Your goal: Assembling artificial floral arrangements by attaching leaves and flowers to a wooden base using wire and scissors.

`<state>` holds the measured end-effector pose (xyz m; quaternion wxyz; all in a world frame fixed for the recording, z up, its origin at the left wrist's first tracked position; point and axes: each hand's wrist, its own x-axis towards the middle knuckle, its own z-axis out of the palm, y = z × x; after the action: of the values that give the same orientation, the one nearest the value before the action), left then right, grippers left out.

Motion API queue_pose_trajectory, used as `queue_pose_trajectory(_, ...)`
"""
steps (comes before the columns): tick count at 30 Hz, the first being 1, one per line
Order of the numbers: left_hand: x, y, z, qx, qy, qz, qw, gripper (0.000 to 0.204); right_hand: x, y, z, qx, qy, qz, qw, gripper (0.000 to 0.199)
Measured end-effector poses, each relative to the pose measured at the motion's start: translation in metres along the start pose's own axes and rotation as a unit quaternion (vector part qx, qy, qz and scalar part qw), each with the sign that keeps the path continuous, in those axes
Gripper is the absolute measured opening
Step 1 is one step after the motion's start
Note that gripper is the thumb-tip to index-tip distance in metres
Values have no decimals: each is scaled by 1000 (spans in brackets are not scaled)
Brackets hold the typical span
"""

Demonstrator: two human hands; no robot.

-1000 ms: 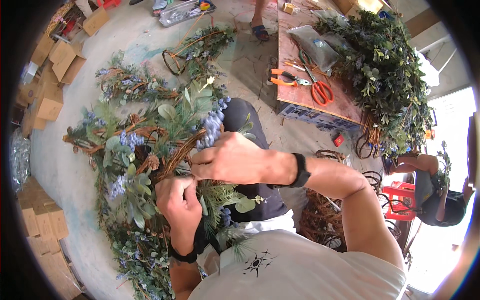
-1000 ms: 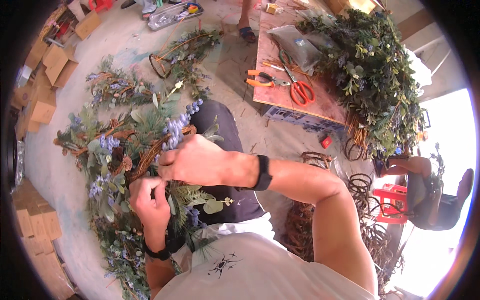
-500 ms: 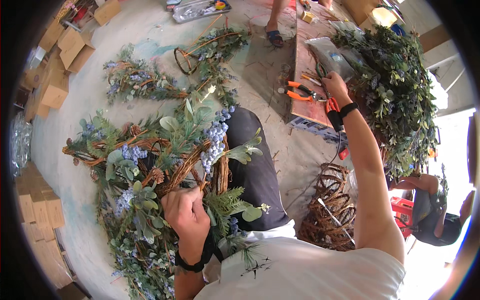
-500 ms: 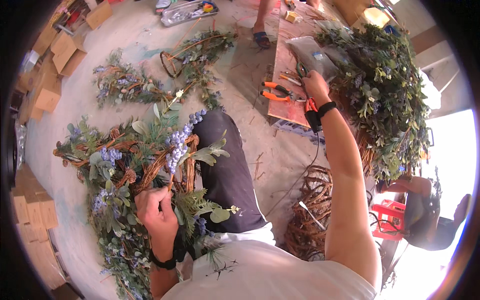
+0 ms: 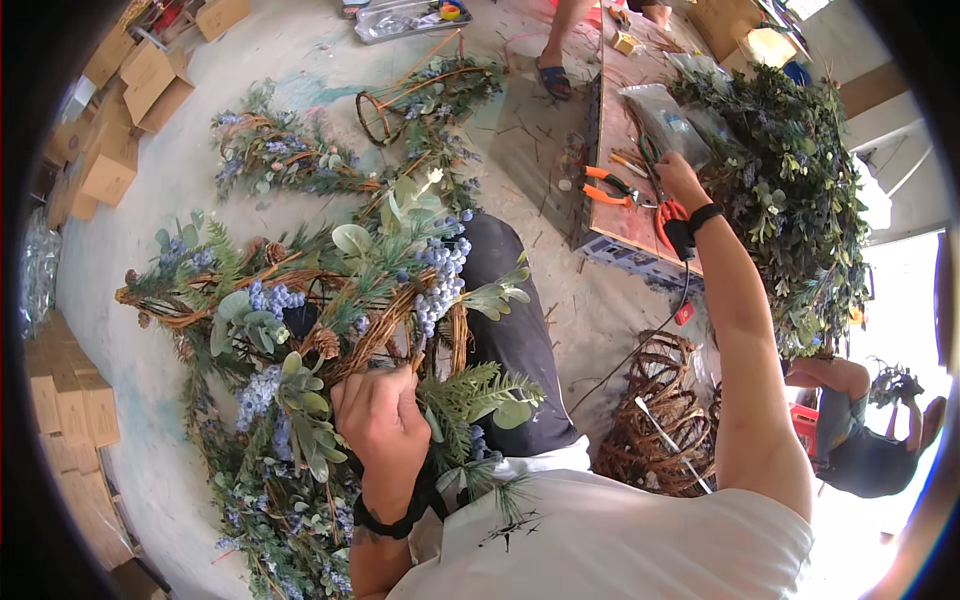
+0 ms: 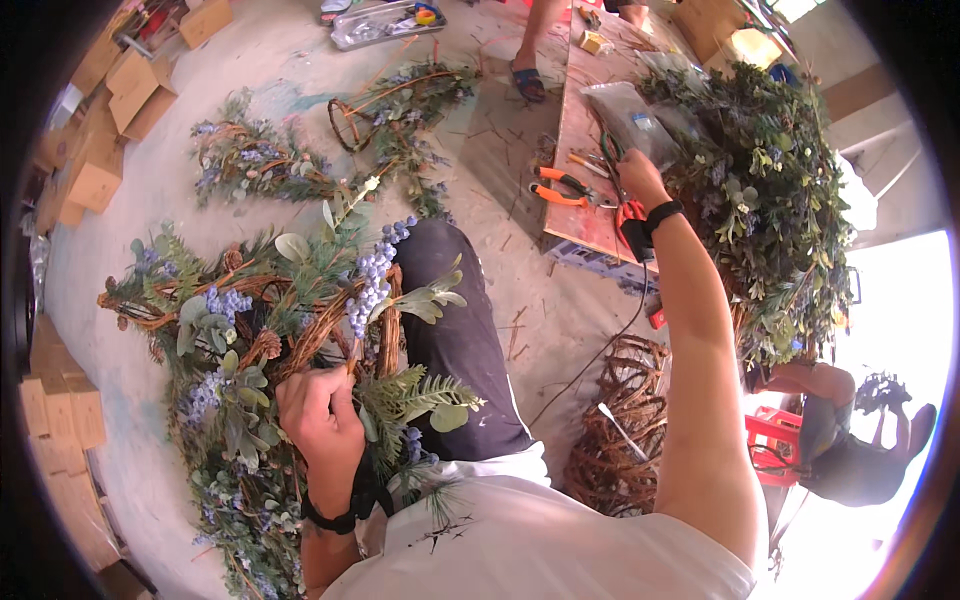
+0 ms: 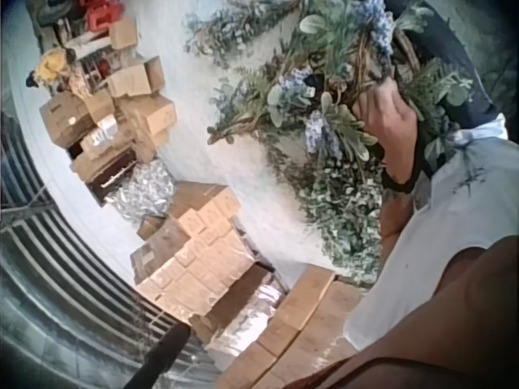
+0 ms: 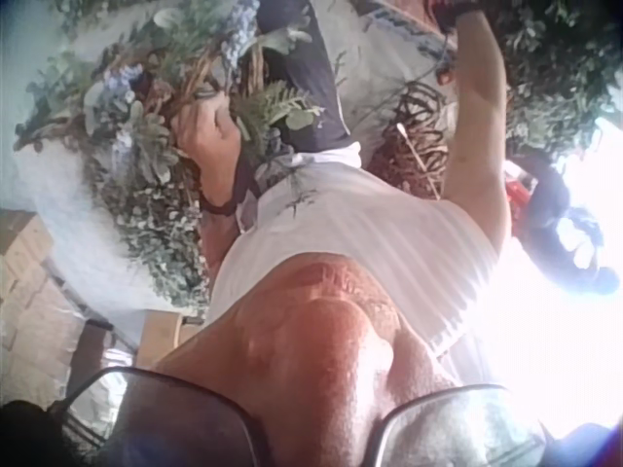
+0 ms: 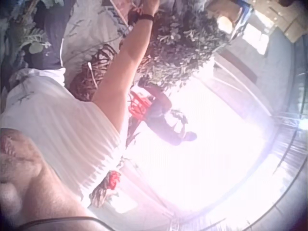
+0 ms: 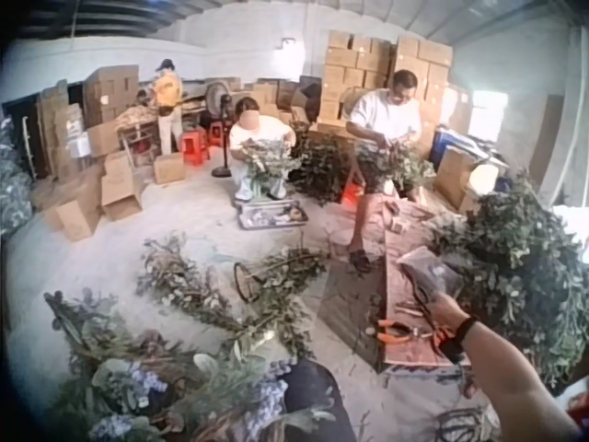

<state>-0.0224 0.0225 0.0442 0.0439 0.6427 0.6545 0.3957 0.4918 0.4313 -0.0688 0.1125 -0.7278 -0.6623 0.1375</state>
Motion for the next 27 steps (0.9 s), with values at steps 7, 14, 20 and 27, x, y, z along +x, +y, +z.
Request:
queue_pose_trajectory(7,4,2,2,-18,-3,11,1000,8,16,39,-4,-134,34,-300,944,22)
queue_pose_trajectory(14,1,4,1,-3,2,0,1000,8,-9,-12,-7,23,42,38,998,24)
queue_pose_trajectory(20,1,5,5,-17,4,2,1000,9,-43,-13,-39,-23,116,55,991,35)
queue_pose_trajectory(27,0,3,6,1,24,-1,1000,11,-143,-118,-56,333,-7,-99,938,25)
